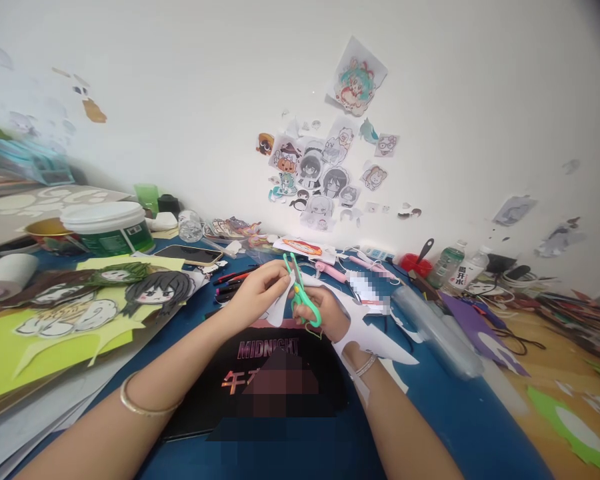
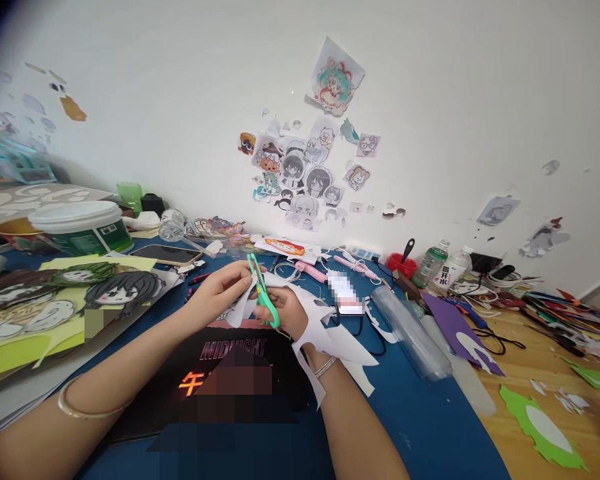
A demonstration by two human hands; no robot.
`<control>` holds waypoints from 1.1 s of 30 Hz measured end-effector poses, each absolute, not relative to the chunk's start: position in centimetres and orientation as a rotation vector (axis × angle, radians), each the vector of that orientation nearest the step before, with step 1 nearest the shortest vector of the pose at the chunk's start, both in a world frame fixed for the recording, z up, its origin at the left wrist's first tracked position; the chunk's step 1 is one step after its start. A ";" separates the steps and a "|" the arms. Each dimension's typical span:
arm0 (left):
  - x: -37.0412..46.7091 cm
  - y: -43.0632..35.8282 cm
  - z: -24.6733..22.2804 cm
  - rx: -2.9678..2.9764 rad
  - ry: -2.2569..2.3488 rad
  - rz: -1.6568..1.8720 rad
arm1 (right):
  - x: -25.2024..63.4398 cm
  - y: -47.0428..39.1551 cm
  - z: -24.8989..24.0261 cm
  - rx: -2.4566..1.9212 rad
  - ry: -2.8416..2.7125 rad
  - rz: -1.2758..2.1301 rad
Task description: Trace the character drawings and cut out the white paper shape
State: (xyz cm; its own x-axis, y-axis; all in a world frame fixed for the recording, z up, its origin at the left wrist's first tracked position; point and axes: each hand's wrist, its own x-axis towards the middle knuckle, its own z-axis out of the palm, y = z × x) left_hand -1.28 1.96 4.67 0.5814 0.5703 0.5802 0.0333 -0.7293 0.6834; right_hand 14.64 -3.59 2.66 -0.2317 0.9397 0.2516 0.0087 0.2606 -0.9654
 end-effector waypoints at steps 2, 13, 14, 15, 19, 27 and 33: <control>-1.3 2.0 4.6 2.176 0.481 1.099 | 14.7 -3.6 2.6 -0.939 -1.518 1.151; -1.1 1.9 4.9 2.178 0.481 1.089 | 14.3 -3.8 3.0 -0.924 -1.517 1.142; -1.1 1.9 4.9 2.176 0.479 1.090 | 14.3 -3.8 3.0 -0.922 -1.518 1.136; -1.2 1.9 4.9 2.175 0.476 1.091 | 14.3 -3.8 3.0 -0.922 -1.519 1.129; -1.2 1.9 4.9 2.170 0.461 1.094 | 14.2 -3.8 2.9 -0.939 -1.529 1.099; -1.4 2.0 5.0 2.158 0.446 1.054 | 14.2 -4.0 3.0 -0.978 -1.534 1.107; -1.7 2.1 5.3 2.178 0.456 1.019 | 14.2 -4.0 3.1 -0.998 -1.516 1.127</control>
